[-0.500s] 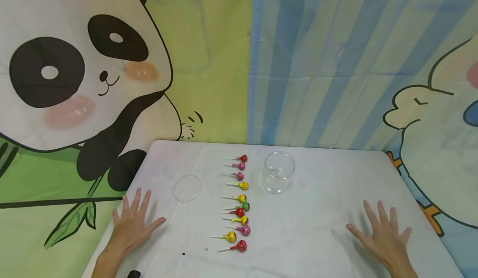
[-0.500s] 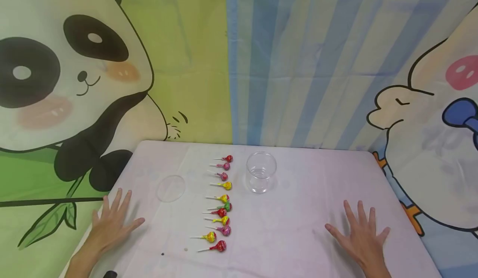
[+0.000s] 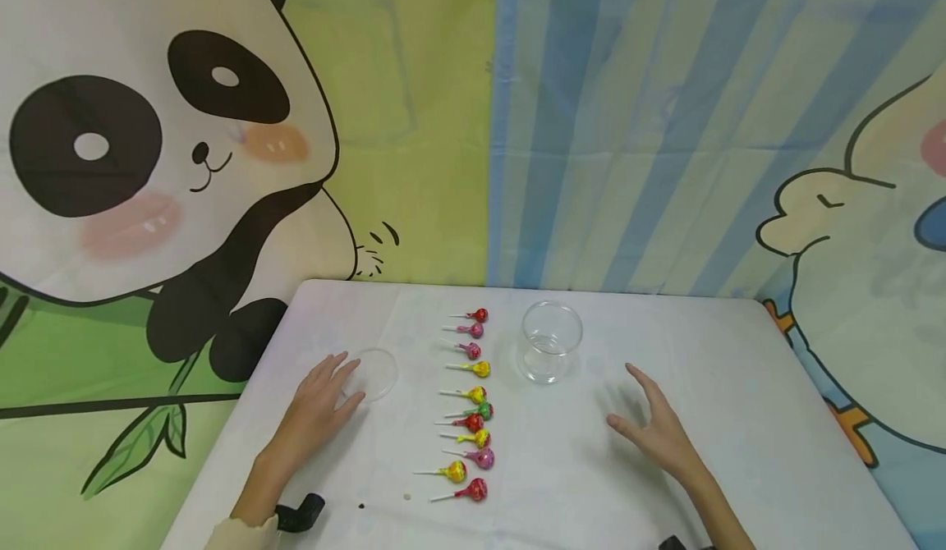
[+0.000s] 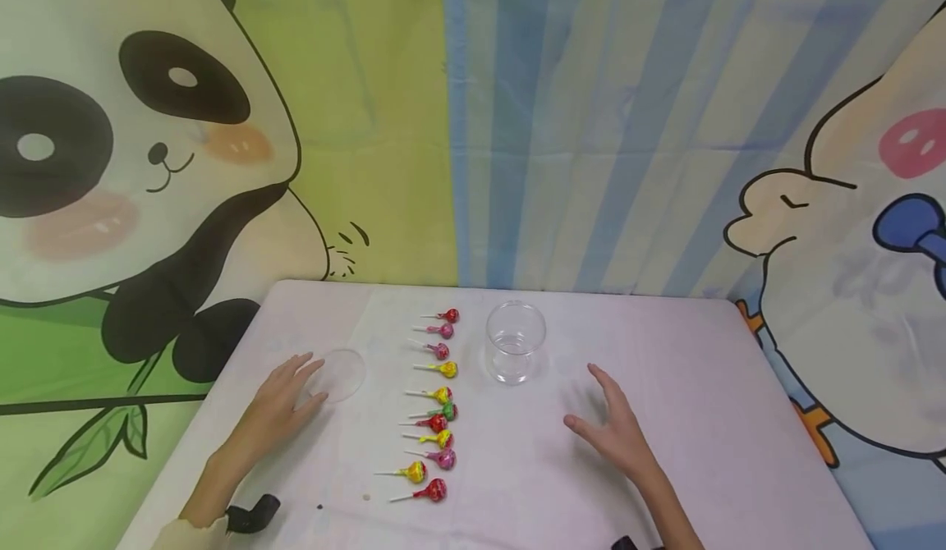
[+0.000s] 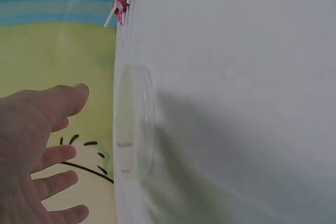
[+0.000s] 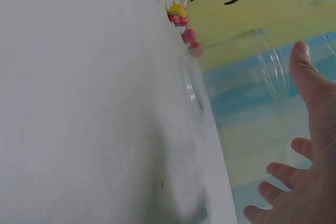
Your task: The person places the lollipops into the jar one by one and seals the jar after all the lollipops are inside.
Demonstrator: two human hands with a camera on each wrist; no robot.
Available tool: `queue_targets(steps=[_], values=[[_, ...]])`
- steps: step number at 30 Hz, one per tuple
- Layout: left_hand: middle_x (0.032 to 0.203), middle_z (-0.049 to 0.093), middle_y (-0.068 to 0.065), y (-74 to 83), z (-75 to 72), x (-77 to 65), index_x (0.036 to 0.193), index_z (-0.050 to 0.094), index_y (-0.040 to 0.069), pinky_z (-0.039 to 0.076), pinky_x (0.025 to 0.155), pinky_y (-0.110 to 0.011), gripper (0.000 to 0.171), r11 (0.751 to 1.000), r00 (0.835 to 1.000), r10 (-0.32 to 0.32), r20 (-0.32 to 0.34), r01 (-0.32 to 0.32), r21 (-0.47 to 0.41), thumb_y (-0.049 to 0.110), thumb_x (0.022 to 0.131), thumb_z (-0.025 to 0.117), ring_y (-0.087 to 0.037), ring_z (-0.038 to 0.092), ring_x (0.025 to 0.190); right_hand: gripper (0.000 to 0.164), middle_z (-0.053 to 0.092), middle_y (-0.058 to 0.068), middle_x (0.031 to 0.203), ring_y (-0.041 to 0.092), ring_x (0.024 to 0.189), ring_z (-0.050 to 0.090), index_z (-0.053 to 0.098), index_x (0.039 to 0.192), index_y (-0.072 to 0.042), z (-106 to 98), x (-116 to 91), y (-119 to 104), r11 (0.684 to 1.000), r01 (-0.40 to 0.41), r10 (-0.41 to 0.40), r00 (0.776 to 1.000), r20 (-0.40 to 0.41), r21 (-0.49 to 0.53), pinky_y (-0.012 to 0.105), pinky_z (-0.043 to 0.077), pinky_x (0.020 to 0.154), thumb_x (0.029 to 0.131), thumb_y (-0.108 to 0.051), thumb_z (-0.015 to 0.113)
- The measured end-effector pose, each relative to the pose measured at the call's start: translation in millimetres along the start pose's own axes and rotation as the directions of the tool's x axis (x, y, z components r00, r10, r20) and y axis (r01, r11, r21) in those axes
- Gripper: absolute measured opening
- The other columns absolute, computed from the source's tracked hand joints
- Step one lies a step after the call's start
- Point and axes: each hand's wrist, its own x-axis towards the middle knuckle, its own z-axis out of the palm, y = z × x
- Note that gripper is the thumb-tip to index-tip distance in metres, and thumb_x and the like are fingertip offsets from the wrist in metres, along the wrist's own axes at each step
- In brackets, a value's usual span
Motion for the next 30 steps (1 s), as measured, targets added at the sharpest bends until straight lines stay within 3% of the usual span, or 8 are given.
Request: queue_targets(steps=[6, 10, 14, 18, 25, 30], values=[[0.140, 0.051, -0.015, 12.7, 6.1, 53.2, 0.135, 0.053, 0.008, 0.042, 0.105, -0.054, 0.044, 0.989, 0.998, 0.028, 0.051, -0.021, -0.148, 0.019, 0.094, 0.064, -0.035, 0.045, 0.131, 0.099, 0.022, 0.022, 0.159, 0.044, 0.145, 0.022, 0.016, 0.154, -0.008, 32.8, 39.6, -10.1, 0.992, 0.025, -0.024, 1.000, -0.007, 0.120, 0.064, 0.025, 0.112, 0.080, -0.021, 0.079], [0.128, 0.059, -0.017, 15.3, 17.1, 92.3, 0.129, 0.057, 0.004, 0.046, 0.100, -0.051, 0.036, 0.976, 0.995, 0.067, 0.073, -0.050, -0.211, 0.012, 0.094, 0.062, -0.034, 0.055, 0.120, 0.107, 0.019, 0.019, 0.160, 0.042, 0.147, 0.019, 0.010, 0.155, -0.009, 49.1, 59.6, -11.9, 0.985, 0.016, -0.019, 1.000, 0.014, 0.170, 0.061, 0.024, 0.114, 0.077, -0.022, 0.082], [0.121, 0.064, -0.017, 18.9, 32.5, 123.7, 0.126, 0.059, 0.002, 0.050, 0.094, -0.047, 0.033, 0.969, 0.988, 0.062, 0.142, -0.026, -0.245, 0.010, 0.095, 0.061, -0.032, 0.061, 0.111, 0.112, 0.017, 0.020, 0.161, 0.041, 0.148, 0.018, 0.007, 0.156, -0.010, 61.8, 71.4, -11.7, 0.975, -0.007, 0.002, 1.000, 0.024, 0.221, 0.059, 0.023, 0.116, 0.076, -0.024, 0.083], [0.118, 0.066, -0.014, 24.6, 46.9, 146.3, 0.123, 0.063, 0.003, 0.051, 0.092, -0.045, 0.029, 0.974, 0.977, 0.065, 0.201, -0.018, -0.227, 0.010, 0.095, 0.060, -0.029, 0.063, 0.107, 0.112, 0.015, 0.019, 0.161, 0.039, 0.149, 0.014, 0.005, 0.156, -0.011, 69.3, 78.1, -10.8, 0.959, -0.022, 0.012, 0.999, 0.037, 0.282, 0.058, 0.020, 0.118, 0.076, -0.023, 0.083], [0.110, 0.067, -0.014, 48.1, 67.0, 181.4, 0.121, 0.065, 0.003, 0.052, 0.091, -0.044, 0.028, 0.968, 0.944, 0.216, 0.251, -0.173, -0.182, 0.007, 0.094, 0.061, -0.027, 0.064, 0.102, 0.108, 0.018, 0.018, 0.160, 0.042, 0.149, 0.013, 0.010, 0.155, -0.010, 66.6, 82.1, -15.9, 0.954, 0.018, -0.032, 0.999, 0.039, 0.300, 0.066, 0.015, 0.115, 0.075, -0.013, 0.083], [0.111, 0.066, -0.007, 58.0, 79.2, 194.8, 0.121, 0.067, 0.008, 0.050, 0.094, -0.039, 0.027, 0.971, 0.913, 0.236, 0.333, -0.210, -0.111, 0.013, 0.096, 0.061, -0.022, 0.061, 0.106, 0.106, 0.017, 0.027, 0.159, 0.048, 0.147, 0.012, 0.011, 0.154, -0.003, 57.1, 77.2, -36.0, 0.952, -0.020, -0.003, 0.997, 0.077, 0.305, 0.068, 0.013, 0.114, 0.076, -0.013, 0.082]])
